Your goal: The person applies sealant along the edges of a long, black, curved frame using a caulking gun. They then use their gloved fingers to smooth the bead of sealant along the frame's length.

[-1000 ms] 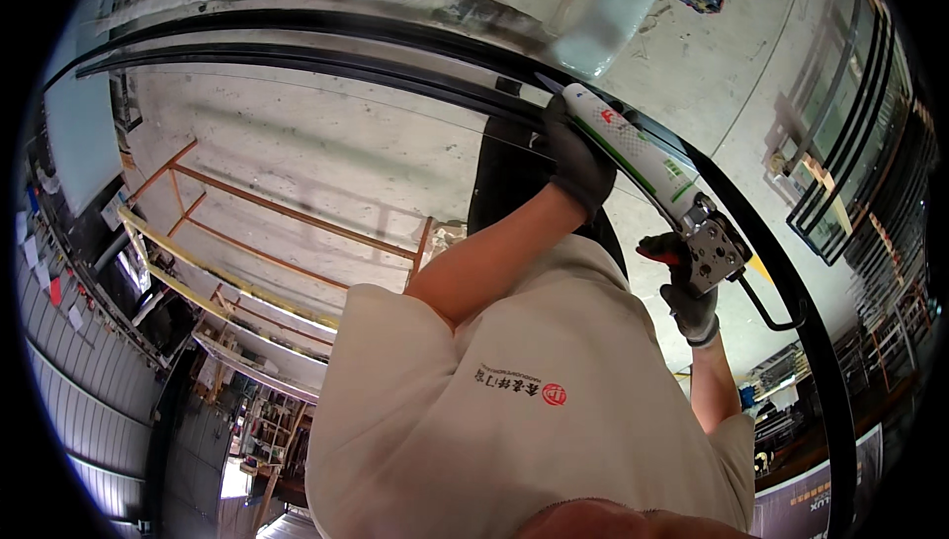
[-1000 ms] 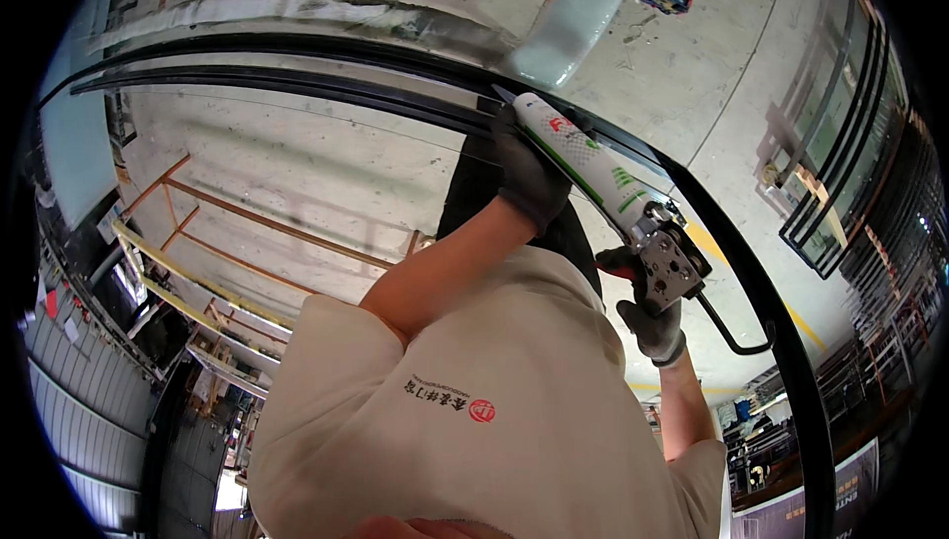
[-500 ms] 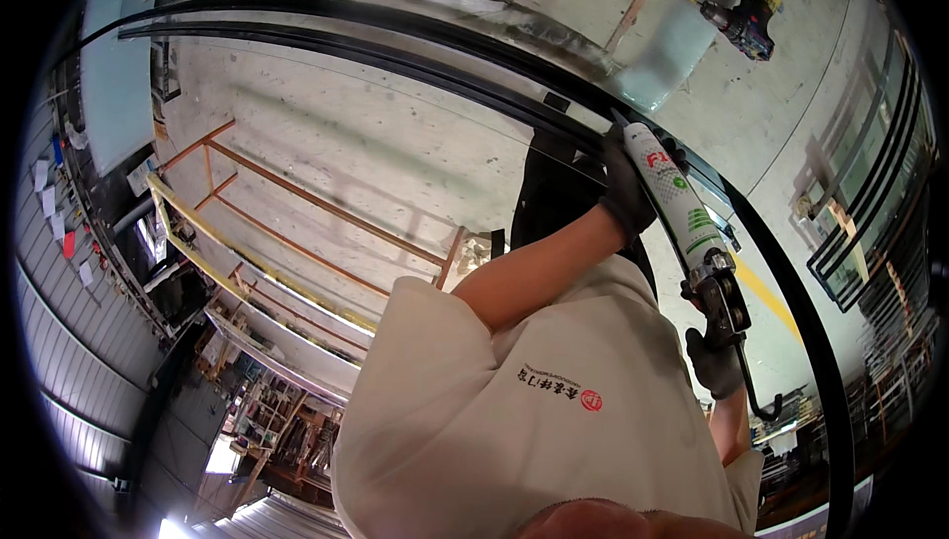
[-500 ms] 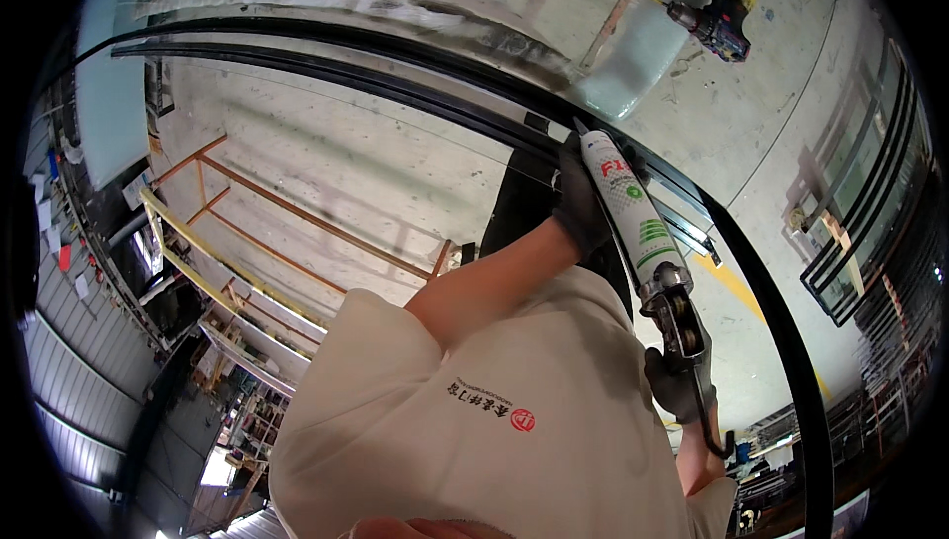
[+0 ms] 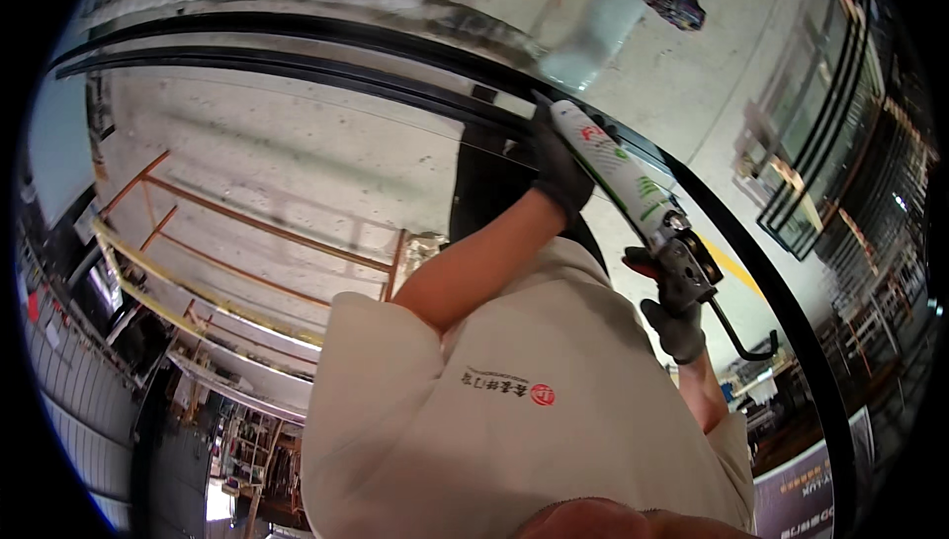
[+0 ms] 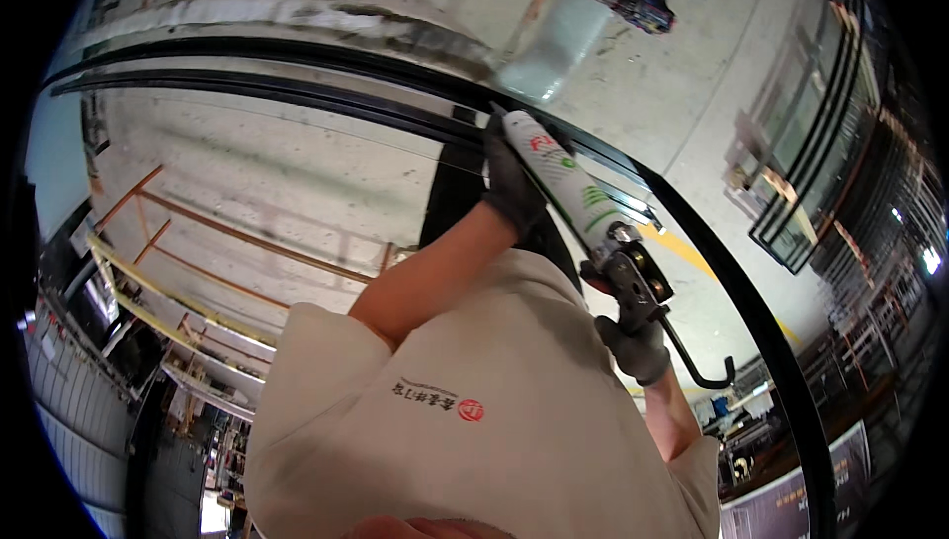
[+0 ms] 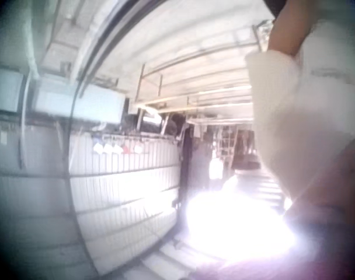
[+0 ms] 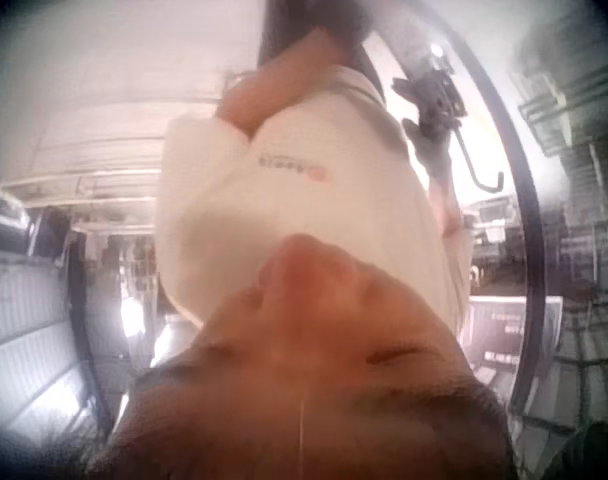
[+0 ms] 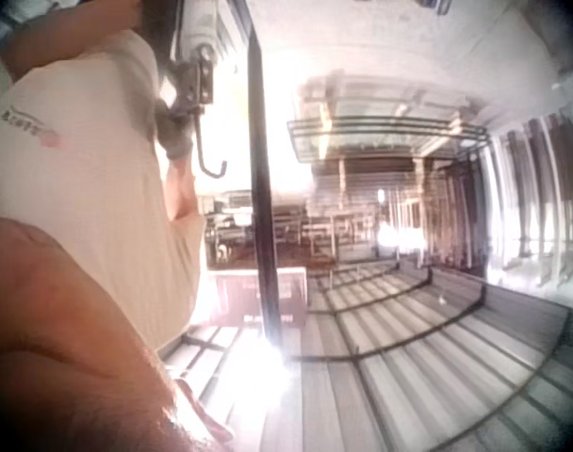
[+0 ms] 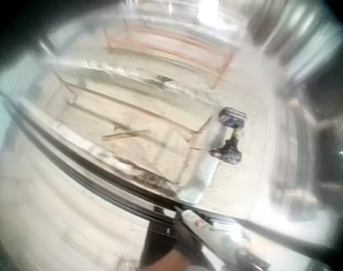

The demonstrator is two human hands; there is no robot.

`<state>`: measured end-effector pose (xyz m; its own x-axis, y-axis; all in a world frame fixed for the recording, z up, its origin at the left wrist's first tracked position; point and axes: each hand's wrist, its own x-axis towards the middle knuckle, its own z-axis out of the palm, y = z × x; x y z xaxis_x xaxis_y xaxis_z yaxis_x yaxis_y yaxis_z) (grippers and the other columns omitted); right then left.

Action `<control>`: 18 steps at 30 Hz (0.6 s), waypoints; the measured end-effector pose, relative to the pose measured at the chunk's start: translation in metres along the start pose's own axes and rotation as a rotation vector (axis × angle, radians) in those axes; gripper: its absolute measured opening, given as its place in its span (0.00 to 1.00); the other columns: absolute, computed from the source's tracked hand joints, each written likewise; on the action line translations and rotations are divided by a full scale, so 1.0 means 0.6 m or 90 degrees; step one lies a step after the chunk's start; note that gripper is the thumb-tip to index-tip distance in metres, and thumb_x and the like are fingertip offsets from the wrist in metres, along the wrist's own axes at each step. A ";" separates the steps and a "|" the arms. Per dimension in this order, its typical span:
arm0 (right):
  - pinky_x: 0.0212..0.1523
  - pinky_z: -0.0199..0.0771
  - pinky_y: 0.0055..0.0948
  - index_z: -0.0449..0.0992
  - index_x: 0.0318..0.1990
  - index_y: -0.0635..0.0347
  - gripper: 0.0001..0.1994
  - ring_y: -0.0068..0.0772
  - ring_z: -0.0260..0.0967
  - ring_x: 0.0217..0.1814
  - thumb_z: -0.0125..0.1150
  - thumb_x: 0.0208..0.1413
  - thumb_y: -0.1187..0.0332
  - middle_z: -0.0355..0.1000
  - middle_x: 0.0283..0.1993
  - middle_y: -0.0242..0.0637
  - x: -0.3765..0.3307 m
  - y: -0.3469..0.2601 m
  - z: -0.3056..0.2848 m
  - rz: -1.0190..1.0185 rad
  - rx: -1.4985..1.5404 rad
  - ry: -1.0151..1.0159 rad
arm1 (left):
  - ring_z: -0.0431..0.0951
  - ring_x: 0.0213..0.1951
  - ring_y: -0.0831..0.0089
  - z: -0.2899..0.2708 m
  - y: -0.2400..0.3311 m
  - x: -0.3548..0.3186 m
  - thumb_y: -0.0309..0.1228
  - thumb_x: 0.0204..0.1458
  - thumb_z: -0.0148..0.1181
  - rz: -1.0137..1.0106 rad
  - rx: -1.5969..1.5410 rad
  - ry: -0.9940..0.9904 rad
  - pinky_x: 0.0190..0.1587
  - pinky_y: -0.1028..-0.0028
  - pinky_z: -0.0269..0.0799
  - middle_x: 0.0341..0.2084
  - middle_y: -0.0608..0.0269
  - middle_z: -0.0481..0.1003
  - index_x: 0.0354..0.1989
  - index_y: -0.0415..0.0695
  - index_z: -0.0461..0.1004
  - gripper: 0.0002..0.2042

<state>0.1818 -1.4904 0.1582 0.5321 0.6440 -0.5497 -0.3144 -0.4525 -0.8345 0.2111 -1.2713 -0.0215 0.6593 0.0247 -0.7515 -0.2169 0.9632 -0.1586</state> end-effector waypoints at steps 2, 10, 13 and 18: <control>0.73 0.51 0.46 0.50 0.73 0.67 0.42 0.49 0.58 0.73 0.54 0.46 0.85 0.62 0.69 0.53 -0.009 0.001 0.001 0.025 0.020 0.032 | 0.80 0.32 0.60 0.002 0.005 -0.008 0.60 0.59 0.45 -0.019 0.001 0.011 0.42 0.57 0.78 0.26 0.61 0.76 0.33 0.50 0.70 0.24; 0.71 0.57 0.45 0.57 0.68 0.71 0.37 0.47 0.63 0.69 0.54 0.45 0.86 0.66 0.65 0.52 -0.012 0.024 -0.009 0.005 0.027 0.008 | 0.79 0.32 0.62 0.000 0.003 -0.012 0.60 0.58 0.46 -0.026 0.023 0.019 0.44 0.56 0.77 0.27 0.64 0.75 0.34 0.52 0.71 0.23; 0.70 0.59 0.46 0.60 0.66 0.71 0.36 0.47 0.65 0.67 0.53 0.42 0.85 0.69 0.62 0.51 0.003 0.016 0.000 -0.006 0.045 0.008 | 0.79 0.31 0.63 0.004 0.003 -0.013 0.60 0.58 0.45 -0.024 0.010 0.028 0.43 0.57 0.77 0.27 0.65 0.75 0.34 0.52 0.70 0.23; 0.67 0.62 0.48 0.56 0.69 0.69 0.41 0.47 0.66 0.65 0.49 0.38 0.86 0.68 0.61 0.53 0.005 0.018 -0.003 -0.014 -0.033 -0.007 | 0.79 0.31 0.63 0.005 0.016 -0.007 0.61 0.57 0.45 -0.002 -0.002 0.028 0.41 0.60 0.78 0.27 0.65 0.74 0.34 0.51 0.70 0.23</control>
<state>0.1812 -1.4943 0.1477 0.5301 0.6602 -0.5321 -0.2623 -0.4691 -0.8433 0.2083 -1.2615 -0.0178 0.6270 0.0102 -0.7790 -0.2177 0.9624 -0.1626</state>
